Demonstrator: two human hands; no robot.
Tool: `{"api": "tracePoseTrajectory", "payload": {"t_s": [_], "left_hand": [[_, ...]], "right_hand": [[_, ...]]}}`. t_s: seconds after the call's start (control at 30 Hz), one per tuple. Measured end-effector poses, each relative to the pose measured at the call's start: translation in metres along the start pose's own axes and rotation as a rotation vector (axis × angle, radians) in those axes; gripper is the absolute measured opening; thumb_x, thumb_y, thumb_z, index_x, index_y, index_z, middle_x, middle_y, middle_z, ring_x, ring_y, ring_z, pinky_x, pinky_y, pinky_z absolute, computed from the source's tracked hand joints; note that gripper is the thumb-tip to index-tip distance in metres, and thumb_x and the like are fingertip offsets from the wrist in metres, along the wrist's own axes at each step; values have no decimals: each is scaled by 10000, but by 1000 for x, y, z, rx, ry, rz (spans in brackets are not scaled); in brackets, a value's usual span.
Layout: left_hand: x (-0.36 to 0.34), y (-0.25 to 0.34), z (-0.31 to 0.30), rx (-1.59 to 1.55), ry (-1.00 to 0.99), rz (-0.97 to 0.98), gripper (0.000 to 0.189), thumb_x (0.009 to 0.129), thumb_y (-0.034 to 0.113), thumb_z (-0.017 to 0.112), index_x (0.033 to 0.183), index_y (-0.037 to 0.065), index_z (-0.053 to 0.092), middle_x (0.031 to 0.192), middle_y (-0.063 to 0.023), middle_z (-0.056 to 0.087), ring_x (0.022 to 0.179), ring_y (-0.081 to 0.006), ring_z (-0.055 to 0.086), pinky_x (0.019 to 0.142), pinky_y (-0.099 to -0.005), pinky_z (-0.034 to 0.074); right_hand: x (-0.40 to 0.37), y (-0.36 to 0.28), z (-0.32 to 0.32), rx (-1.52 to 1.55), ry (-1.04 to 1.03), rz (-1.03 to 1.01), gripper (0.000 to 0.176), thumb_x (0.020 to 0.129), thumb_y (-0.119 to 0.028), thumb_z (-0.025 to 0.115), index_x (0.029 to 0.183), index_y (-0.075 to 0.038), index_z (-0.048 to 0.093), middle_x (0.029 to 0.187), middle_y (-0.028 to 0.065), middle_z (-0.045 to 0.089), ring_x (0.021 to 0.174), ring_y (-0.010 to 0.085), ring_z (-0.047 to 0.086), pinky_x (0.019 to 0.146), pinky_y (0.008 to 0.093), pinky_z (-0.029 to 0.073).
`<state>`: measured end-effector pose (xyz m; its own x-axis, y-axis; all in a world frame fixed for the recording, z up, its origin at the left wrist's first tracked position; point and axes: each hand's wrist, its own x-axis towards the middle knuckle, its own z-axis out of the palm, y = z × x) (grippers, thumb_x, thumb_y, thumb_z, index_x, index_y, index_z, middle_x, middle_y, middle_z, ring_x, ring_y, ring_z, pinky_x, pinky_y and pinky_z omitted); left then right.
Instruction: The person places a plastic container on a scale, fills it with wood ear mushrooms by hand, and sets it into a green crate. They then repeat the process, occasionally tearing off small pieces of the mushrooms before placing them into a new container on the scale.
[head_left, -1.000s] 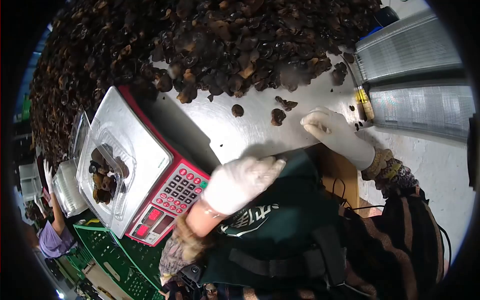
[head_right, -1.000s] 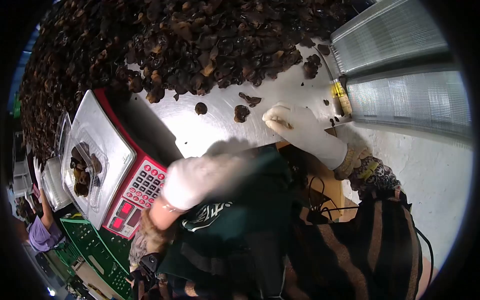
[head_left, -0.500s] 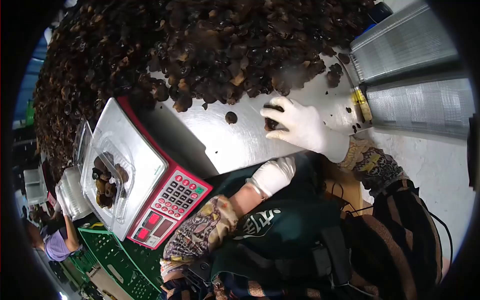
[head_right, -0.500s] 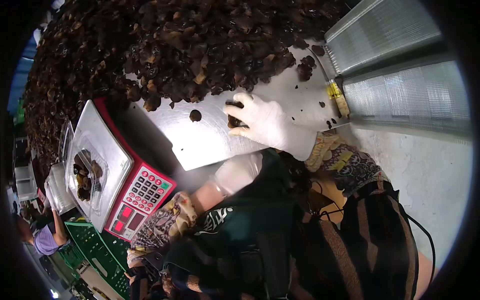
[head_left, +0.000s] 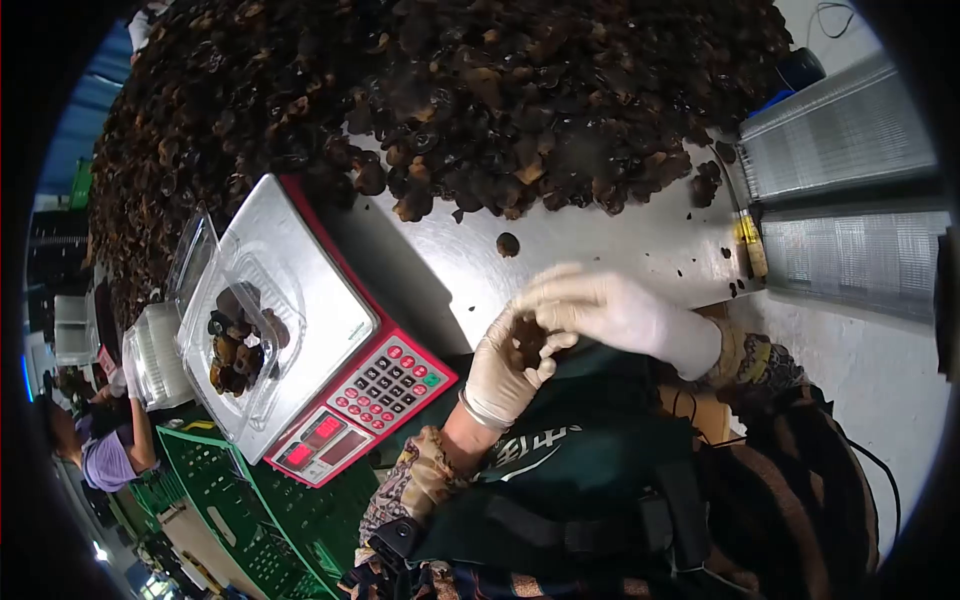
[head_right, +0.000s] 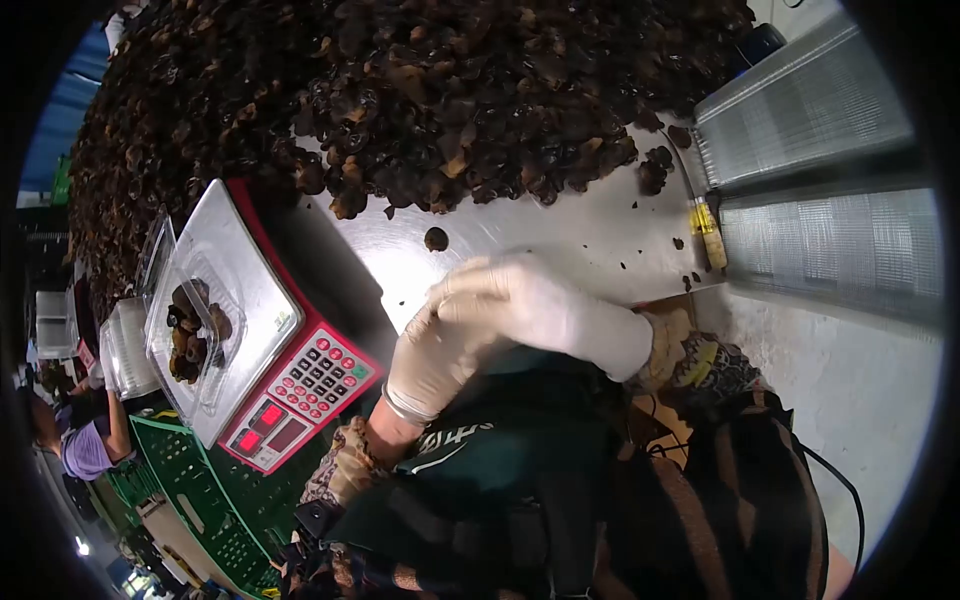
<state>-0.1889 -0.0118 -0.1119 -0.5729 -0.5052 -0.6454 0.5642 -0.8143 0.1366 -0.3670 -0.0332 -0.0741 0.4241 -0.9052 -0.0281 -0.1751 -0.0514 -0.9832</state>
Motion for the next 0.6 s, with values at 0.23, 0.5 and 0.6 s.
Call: {"api": "tracePoseTrajectory", "payload": {"t_s": [0.23,0.5,0.6], "left_hand": [[-8,0,2,-45,84,98,361,944,369,491,1120,73,602,1015,-77,644,853,-205,637,580,-220,510],[0,1,-11,-59,-1,11,310,924,343,515,1049,79,618,981,-58,649,846,-218,636,565,-219,477],[-6,6,-14,-55,-24,3,277,923,334,531,951,79,634,955,-53,647,813,-203,630,538,-212,459]], "right_hand": [[45,31,11,-568,159,-103,201,787,-135,697,968,-61,649,950,68,581,771,183,600,691,302,490],[75,10,-32,-1065,433,-276,331,821,-276,637,1108,-111,629,1235,91,513,1171,291,452,923,416,413],[66,27,-22,-1142,290,-289,347,787,-273,669,1089,-109,617,1259,89,492,1234,315,389,959,446,367]]}}
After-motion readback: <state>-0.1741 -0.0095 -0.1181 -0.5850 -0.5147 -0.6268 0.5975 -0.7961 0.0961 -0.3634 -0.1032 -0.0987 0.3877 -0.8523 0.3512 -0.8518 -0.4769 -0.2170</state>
